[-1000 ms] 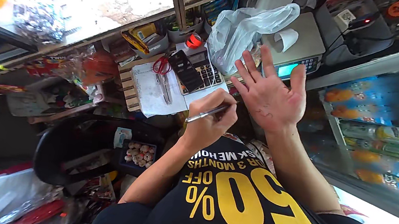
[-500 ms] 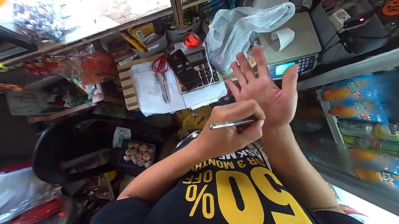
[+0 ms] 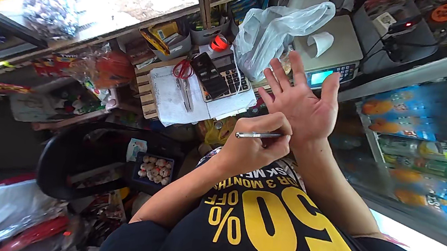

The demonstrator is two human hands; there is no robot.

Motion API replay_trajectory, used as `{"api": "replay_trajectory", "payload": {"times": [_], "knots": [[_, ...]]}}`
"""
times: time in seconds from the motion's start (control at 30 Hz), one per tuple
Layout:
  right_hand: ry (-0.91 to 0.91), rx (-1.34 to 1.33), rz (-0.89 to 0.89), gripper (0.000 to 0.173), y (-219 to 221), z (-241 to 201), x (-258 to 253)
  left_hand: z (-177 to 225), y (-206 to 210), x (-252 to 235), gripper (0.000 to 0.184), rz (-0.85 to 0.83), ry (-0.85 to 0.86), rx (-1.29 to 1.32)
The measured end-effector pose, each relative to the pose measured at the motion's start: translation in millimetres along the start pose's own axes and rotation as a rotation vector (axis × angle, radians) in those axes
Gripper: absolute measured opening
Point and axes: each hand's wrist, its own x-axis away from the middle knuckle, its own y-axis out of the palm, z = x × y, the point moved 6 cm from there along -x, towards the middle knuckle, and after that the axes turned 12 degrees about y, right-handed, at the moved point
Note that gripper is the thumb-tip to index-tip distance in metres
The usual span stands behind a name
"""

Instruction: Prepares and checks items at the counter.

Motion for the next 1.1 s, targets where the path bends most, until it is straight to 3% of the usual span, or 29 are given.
{"api": "replay_trajectory", "payload": {"times": [0.2, 0.43, 0.57, 0.77, 0.83, 0.97, 1.1], "knots": [[-0.001, -0.104, 0.048, 0.091, -2, -1, 0, -1, -3, 7, 0.004, 0.016, 0.021, -0.048], [-0.002, -0.465, 0.084, 0.098, -14, -3, 0, 6, 1, 8, 0.005, 0.056, 0.142, -0.083], [-0.001, -0.524, 0.065, 0.098, -14, -3, 2, 4, -8, 6, 0.007, 0.123, 0.171, -0.21], [0.015, -0.567, 0.077, 0.103, -13, -4, -1, 1, -3, 8, 0.006, 0.066, 0.169, -0.098], [0.008, -0.59, 0.06, 0.1, -14, -4, -2, -7, -14, 7, 0.007, 0.121, 0.139, -0.139], [-0.038, -0.431, -0.041, 0.091, -22, -12, 1, -37, -65, 12, 0.017, 0.229, -0.094, -0.294], [-0.066, -0.432, 0.058, 0.085, -35, -24, 11, -103, -144, 58, 0.03, 0.242, -0.658, -0.556]]}}
